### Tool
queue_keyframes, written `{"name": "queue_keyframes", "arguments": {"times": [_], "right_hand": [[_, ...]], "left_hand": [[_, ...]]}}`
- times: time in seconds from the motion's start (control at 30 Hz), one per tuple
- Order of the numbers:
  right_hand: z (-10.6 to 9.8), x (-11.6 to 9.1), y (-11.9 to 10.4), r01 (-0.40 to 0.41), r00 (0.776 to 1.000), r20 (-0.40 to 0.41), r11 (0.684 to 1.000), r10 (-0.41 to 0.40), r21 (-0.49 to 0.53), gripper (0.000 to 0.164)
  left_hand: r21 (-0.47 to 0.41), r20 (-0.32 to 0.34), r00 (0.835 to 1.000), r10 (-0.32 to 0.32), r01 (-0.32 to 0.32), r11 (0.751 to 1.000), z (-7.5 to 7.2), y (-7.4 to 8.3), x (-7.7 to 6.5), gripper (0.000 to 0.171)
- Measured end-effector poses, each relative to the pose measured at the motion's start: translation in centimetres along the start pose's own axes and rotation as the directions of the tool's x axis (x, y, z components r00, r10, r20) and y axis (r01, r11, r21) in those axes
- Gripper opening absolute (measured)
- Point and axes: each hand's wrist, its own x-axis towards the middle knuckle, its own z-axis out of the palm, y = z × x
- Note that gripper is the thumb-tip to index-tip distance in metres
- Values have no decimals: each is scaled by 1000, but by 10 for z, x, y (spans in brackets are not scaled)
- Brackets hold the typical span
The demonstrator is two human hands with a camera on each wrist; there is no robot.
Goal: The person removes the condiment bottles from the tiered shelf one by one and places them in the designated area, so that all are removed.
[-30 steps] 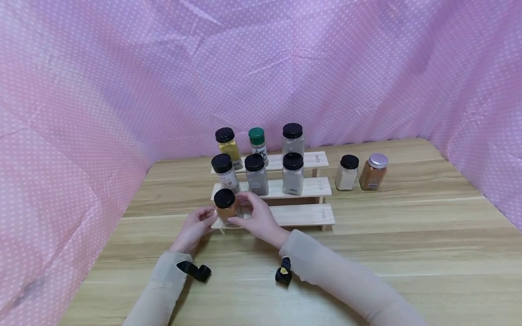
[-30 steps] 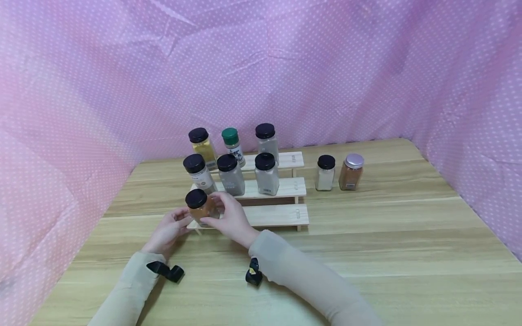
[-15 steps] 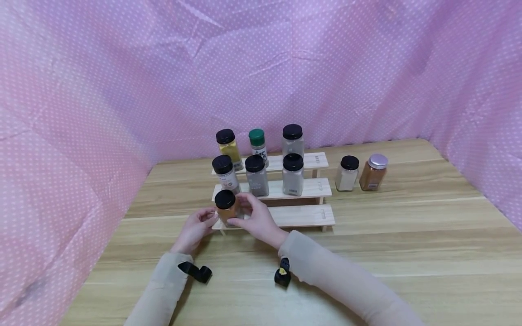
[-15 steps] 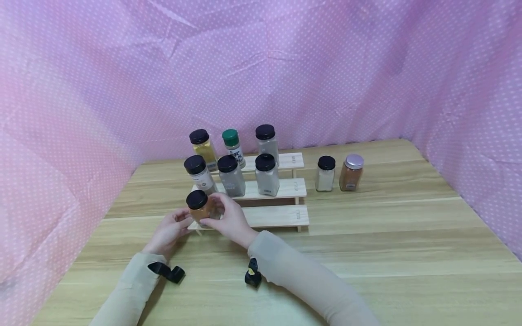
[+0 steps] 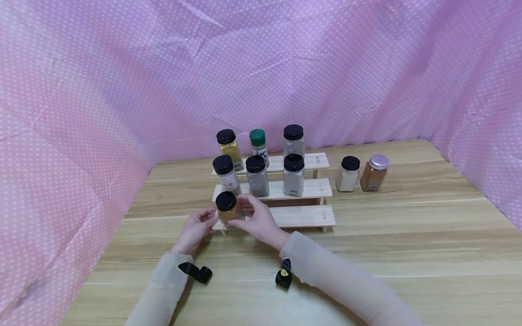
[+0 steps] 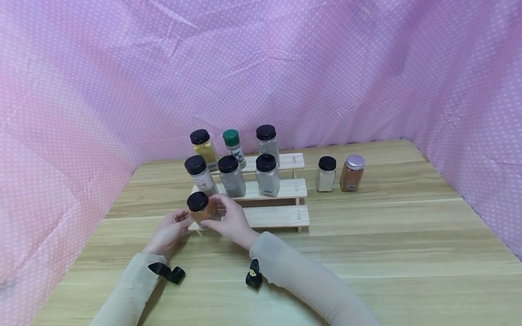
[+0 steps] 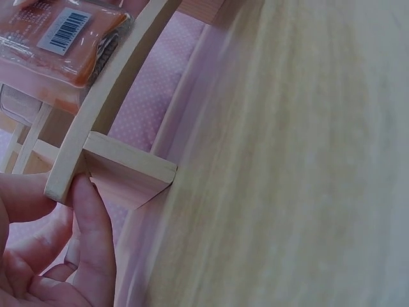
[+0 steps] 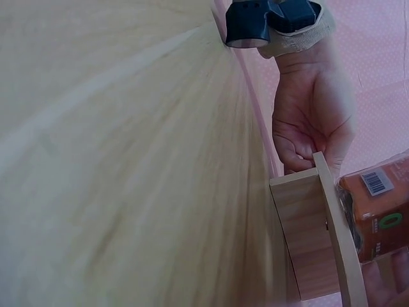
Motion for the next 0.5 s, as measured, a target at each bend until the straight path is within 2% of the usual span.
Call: {"name": "queue_keyframes", "arguments": {"times": [0.27,0.5], "right_hand": [[-4,-1,-1,43,999,19,999,-42,-25,52],[-8,-5,-3,44,999,32,999,-43,-7,51]], "left_hand": [[-18,-7,1000,8,-8,1000,1,2,1,34],[14,1,1000,5,-5,1000,1,2,-2,31]]}}
